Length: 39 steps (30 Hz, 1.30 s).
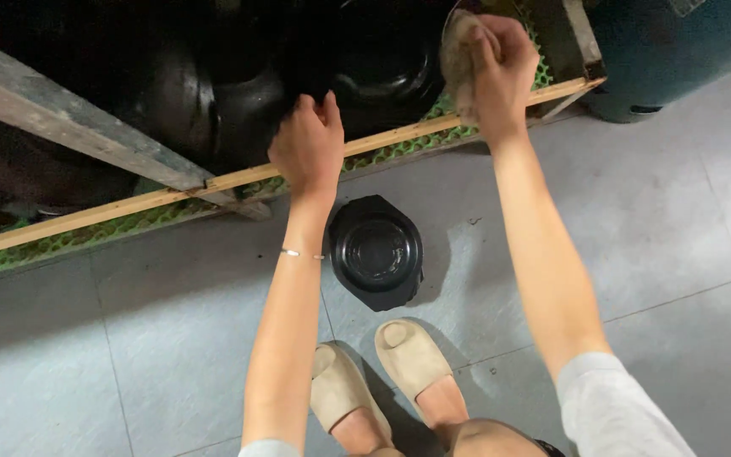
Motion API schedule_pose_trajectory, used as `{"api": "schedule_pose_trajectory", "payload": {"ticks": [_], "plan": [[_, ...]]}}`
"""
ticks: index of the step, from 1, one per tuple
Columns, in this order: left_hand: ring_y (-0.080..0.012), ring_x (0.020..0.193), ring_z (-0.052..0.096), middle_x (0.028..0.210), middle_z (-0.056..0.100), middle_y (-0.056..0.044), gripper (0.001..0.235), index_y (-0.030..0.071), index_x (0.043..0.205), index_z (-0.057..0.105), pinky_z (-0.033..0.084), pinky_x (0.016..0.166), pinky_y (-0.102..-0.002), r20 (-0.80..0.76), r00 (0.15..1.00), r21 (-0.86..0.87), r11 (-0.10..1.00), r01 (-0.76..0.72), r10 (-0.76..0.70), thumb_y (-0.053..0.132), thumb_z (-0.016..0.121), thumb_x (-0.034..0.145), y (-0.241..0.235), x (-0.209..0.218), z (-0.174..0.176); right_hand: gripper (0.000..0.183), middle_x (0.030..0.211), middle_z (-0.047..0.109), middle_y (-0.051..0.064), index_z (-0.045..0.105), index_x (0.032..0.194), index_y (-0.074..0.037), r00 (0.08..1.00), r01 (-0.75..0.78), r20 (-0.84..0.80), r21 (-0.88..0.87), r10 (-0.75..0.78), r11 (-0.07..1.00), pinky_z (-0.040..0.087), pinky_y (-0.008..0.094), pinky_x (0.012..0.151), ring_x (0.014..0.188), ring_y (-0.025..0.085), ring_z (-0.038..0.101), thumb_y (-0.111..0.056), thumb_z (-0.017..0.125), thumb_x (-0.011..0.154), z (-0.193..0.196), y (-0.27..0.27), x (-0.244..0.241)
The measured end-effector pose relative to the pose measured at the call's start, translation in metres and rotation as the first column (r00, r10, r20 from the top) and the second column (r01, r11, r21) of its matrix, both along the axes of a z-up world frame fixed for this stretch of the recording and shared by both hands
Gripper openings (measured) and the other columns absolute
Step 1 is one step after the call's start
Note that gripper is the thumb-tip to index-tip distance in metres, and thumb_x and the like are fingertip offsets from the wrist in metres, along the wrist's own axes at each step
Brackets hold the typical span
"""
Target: The person cleans and wipes down several black pots with a cloth.
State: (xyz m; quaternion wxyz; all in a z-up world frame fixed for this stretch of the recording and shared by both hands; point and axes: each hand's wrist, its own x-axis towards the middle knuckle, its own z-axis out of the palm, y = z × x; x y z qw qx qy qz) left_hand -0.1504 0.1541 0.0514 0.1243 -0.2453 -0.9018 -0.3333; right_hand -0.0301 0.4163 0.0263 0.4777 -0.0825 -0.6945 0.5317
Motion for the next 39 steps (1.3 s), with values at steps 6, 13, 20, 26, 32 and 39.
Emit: {"api": "schedule_pose_trajectory", "payload": {"ticks": [6,13,20,26,32,39], "plan": [[-0.0299,0.069,0.070,0.070,0.071,-0.004,0.038,0.012,0.079,0.067,0.051,0.057,-0.047,0.091,0.995,0.112,0.993,-0.038,0.028,0.043,0.062,0.100,0.005,-0.010,-0.002,0.016,0.110,0.074,0.006,0.069,0.121,0.002,0.999,0.029,0.017,0.088,-0.030,0.996,0.055,0.028,0.091,0.102,0.011,0.068,-0.011,0.065,0.113,0.010,-0.014,0.007],[-0.0224,0.067,0.050,0.076,0.054,-0.009,0.036,0.006,0.102,0.052,0.047,0.065,-0.037,0.183,0.957,0.561,0.823,0.086,-0.224,0.039,0.054,0.116,-0.017,-0.014,-0.016,0.017,0.108,0.073,0.002,0.070,0.121,0.000,0.996,0.090,0.028,-0.058,-0.088,0.994,0.054,0.026,0.093,0.100,0.009,0.064,-0.014,0.068,0.112,0.005,-0.014,0.015],[-0.0199,0.095,0.067,0.119,0.060,-0.005,0.041,0.019,0.142,0.029,0.061,0.076,-0.038,0.422,0.655,0.903,0.229,-0.363,-0.627,0.031,0.045,0.107,-0.096,0.049,0.021,0.020,0.114,0.070,0.004,0.065,0.125,0.001,0.996,0.089,0.033,-0.231,-0.083,0.969,0.053,0.028,0.100,0.108,0.012,0.064,-0.014,0.064,0.111,0.030,-0.078,0.060],[-0.0162,0.096,0.068,0.125,0.063,-0.008,0.042,0.010,0.149,0.037,0.060,0.086,-0.038,0.578,0.414,0.813,0.457,-0.360,-0.703,0.015,0.042,0.108,-0.145,0.137,0.010,0.015,0.110,0.071,0.008,0.068,0.118,0.000,0.917,0.288,0.272,0.048,-0.290,0.956,0.054,0.028,0.093,0.102,0.013,0.066,-0.007,0.071,0.105,0.038,-0.160,0.105],[-0.0123,0.119,0.061,0.134,0.063,-0.006,0.040,-0.002,0.148,0.047,0.051,0.108,-0.032,0.607,0.212,0.794,0.589,-0.149,-0.766,0.004,0.049,0.108,-0.157,0.180,-0.024,0.017,0.118,0.075,0.014,0.070,0.117,-0.002,0.907,0.119,0.346,0.335,-0.240,0.935,0.059,0.032,0.094,0.108,0.023,0.076,0.006,0.071,0.101,0.045,-0.177,0.104],[-0.0112,0.090,0.043,0.106,0.049,0.000,0.059,0.003,0.158,0.043,0.042,0.079,-0.027,0.706,0.001,0.706,0.704,-0.074,-0.708,-0.001,0.061,0.102,-0.154,0.193,-0.027,0.026,0.116,0.074,0.010,0.073,0.112,-0.008,0.947,-0.135,0.321,0.469,-0.025,0.873,0.056,0.041,0.114,0.119,0.028,0.072,0.011,0.068,0.094,0.064,-0.193,0.094]]}}
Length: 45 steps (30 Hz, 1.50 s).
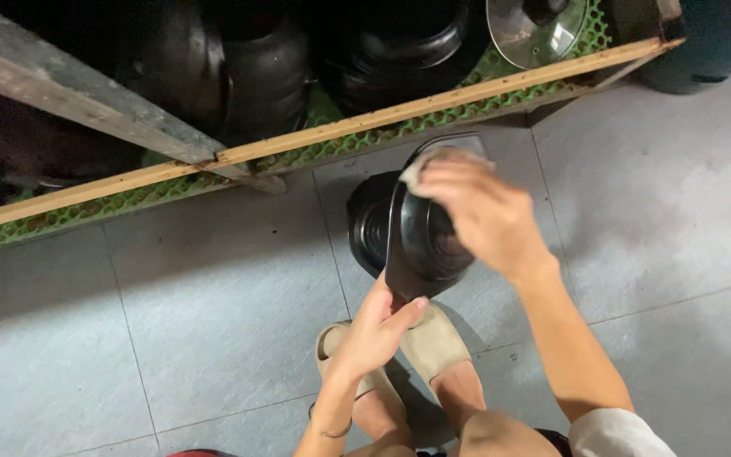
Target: The person cleans and wipes down several black pots with a cloth.
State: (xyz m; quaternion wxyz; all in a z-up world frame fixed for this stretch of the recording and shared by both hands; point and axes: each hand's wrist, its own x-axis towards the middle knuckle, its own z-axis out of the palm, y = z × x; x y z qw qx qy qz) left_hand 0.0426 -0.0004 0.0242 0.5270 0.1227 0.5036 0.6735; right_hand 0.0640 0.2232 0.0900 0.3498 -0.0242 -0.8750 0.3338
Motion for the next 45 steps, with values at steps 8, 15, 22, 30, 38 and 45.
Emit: {"api": "schedule_pose_trajectory", "payload": {"ticks": [8,15,22,30,38,45], "plan": [[-0.0096,0.116,0.050,0.132,0.049,0.000,0.078,0.011,0.159,0.024,0.047,0.098,-0.027,0.026,0.986,0.087,0.982,-0.169,0.167,-0.009,0.059,0.092,0.015,0.016,-0.025,0.033,0.129,0.069,0.012,0.071,0.117,-0.004,0.944,-0.274,0.213,0.074,0.253,0.959,0.049,0.042,0.114,0.127,0.030,0.065,-0.002,0.065,0.085,-0.023,-0.034,0.026],[-0.0109,0.115,0.054,0.134,0.053,-0.002,0.058,0.007,0.151,0.038,0.048,0.096,-0.027,0.098,0.965,0.089,0.963,-0.254,0.245,-0.007,0.053,0.097,0.014,0.030,-0.051,0.035,0.126,0.068,0.011,0.070,0.118,-0.001,0.936,-0.312,0.212,0.138,0.279,0.940,0.048,0.049,0.114,0.125,0.030,0.064,-0.011,0.065,0.086,-0.026,-0.034,0.062],[-0.0122,0.105,0.060,0.129,0.062,-0.006,0.044,0.004,0.144,0.052,0.050,0.089,-0.027,0.224,0.910,0.226,0.890,-0.396,0.349,-0.002,0.058,0.100,0.026,0.020,-0.038,0.026,0.122,0.072,0.011,0.071,0.114,-0.001,0.965,-0.248,0.132,0.198,0.225,0.948,0.053,0.048,0.110,0.119,0.029,0.069,-0.008,0.066,0.089,-0.069,-0.015,0.100],[-0.0199,0.092,0.046,0.102,0.048,-0.009,0.039,-0.003,0.145,0.057,0.045,0.083,-0.040,0.052,0.936,-0.182,0.924,-0.335,0.349,0.024,0.050,0.116,-0.016,0.036,-0.105,0.018,0.113,0.075,0.017,0.072,0.108,-0.004,0.912,0.396,0.155,-0.086,-0.380,0.914,0.059,0.032,0.091,0.105,0.028,0.076,0.008,0.068,0.095,-0.100,0.012,0.104],[-0.0164,0.104,0.056,0.114,0.067,-0.007,0.048,-0.002,0.139,0.054,0.048,0.096,-0.032,-0.508,0.860,-0.047,0.995,-0.087,0.052,0.036,0.049,0.111,0.005,0.028,-0.028,0.018,0.117,0.075,0.016,0.071,0.117,-0.001,0.929,0.354,0.205,-0.247,-0.308,0.902,0.059,0.032,0.091,0.108,0.027,0.076,0.006,0.068,0.100,-0.047,0.038,0.067],[-0.0219,0.067,0.051,0.075,0.060,-0.017,0.067,0.011,0.159,0.052,0.052,0.073,-0.036,-0.427,0.846,-0.486,0.870,0.083,-0.318,0.047,0.053,0.103,0.007,0.015,-0.019,0.021,0.121,0.074,0.013,0.070,0.115,-0.002,0.981,0.129,0.169,-0.194,-0.096,0.973,0.059,0.035,0.103,0.120,0.028,0.072,0.008,0.067,0.097,-0.045,0.037,0.059]]}}
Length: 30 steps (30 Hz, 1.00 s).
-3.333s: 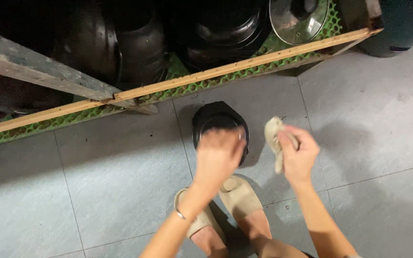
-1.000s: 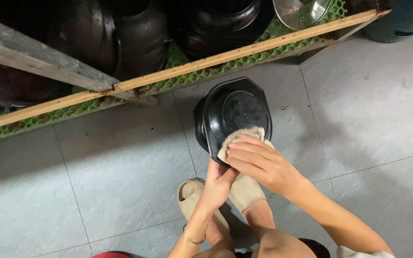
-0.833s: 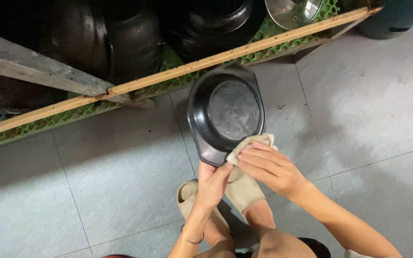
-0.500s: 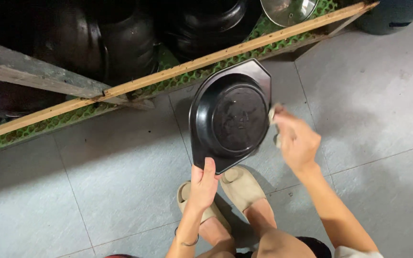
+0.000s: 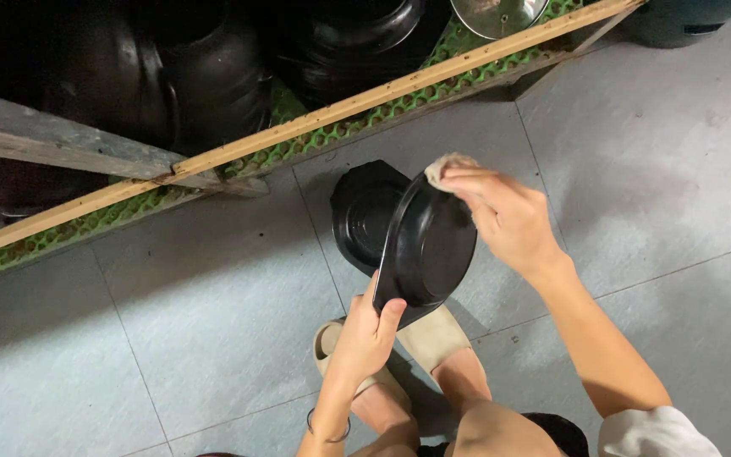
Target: The person cleans and wipes down several black pots with a cloth.
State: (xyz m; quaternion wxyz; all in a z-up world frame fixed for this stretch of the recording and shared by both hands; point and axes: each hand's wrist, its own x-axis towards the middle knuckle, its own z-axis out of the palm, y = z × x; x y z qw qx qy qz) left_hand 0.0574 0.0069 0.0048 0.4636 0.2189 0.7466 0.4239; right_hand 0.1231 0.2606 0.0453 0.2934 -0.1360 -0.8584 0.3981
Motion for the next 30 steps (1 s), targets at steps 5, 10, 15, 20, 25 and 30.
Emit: {"api": "schedule_pose_trajectory", "payload": {"ticks": [5,10,15,20,25,30], "plan": [[-0.0195,0.074,0.053,0.086,0.063,-0.014,0.062,0.004,0.146,0.049,0.051,0.075,-0.036,0.009,0.996,0.207,0.974,-0.086,0.086,0.048,0.050,0.102,0.013,0.004,0.005,0.028,0.118,0.074,0.010,0.073,0.114,-0.005,0.978,-0.203,-0.026,0.108,0.207,0.973,0.055,0.041,0.113,0.120,0.029,0.071,0.009,0.066,0.090,0.001,-0.020,0.003],[-0.0213,0.119,0.057,0.129,0.063,-0.012,0.053,-0.004,0.144,0.048,0.044,0.105,-0.035,-0.040,0.953,0.456,0.854,-0.249,0.300,0.039,0.044,0.113,0.011,0.012,-0.041,0.030,0.124,0.072,0.013,0.071,0.113,-0.001,0.883,-0.464,-0.019,0.113,0.469,0.879,0.050,0.048,0.112,0.124,0.034,0.067,0.004,0.066,0.084,0.006,-0.050,0.019],[-0.0172,0.091,0.046,0.101,0.054,-0.006,0.041,-0.003,0.129,0.058,0.046,0.086,-0.032,0.148,0.856,0.239,0.821,-0.518,0.496,0.030,0.042,0.112,-0.019,0.020,-0.085,0.034,0.122,0.073,0.012,0.073,0.113,-0.003,0.946,-0.318,-0.012,0.143,0.323,0.937,0.049,0.045,0.110,0.123,0.031,0.068,0.007,0.061,0.082,-0.028,-0.035,0.039],[-0.0153,0.095,0.055,0.103,0.063,-0.005,0.043,-0.002,0.128,0.058,0.049,0.091,-0.031,0.037,0.950,0.205,0.928,-0.310,0.309,0.034,0.044,0.109,-0.003,0.013,-0.061,0.029,0.123,0.072,0.012,0.072,0.116,-0.001,0.997,-0.082,0.006,0.161,0.083,0.984,0.054,0.043,0.115,0.124,0.028,0.069,0.011,0.063,0.091,-0.021,-0.018,0.018],[-0.0150,0.098,0.055,0.109,0.066,-0.005,0.046,-0.004,0.131,0.058,0.048,0.091,-0.030,0.057,0.914,0.353,0.848,-0.395,0.402,0.034,0.044,0.110,-0.015,0.006,-0.065,0.033,0.119,0.074,0.013,0.073,0.113,-0.003,0.964,-0.261,0.006,0.200,0.265,0.944,0.052,0.044,0.112,0.120,0.032,0.069,0.006,0.065,0.082,-0.009,-0.049,0.032],[-0.0227,0.107,0.063,0.118,0.070,-0.015,0.043,-0.006,0.133,0.055,0.048,0.098,-0.033,-0.098,0.940,0.412,0.873,-0.261,0.328,0.028,0.049,0.108,-0.007,-0.016,-0.015,0.039,0.121,0.074,0.012,0.073,0.120,-0.002,0.961,0.064,0.274,-0.134,-0.025,0.989,0.055,0.038,0.101,0.113,0.025,0.070,0.009,0.057,0.086,-0.044,-0.025,0.056]]}}
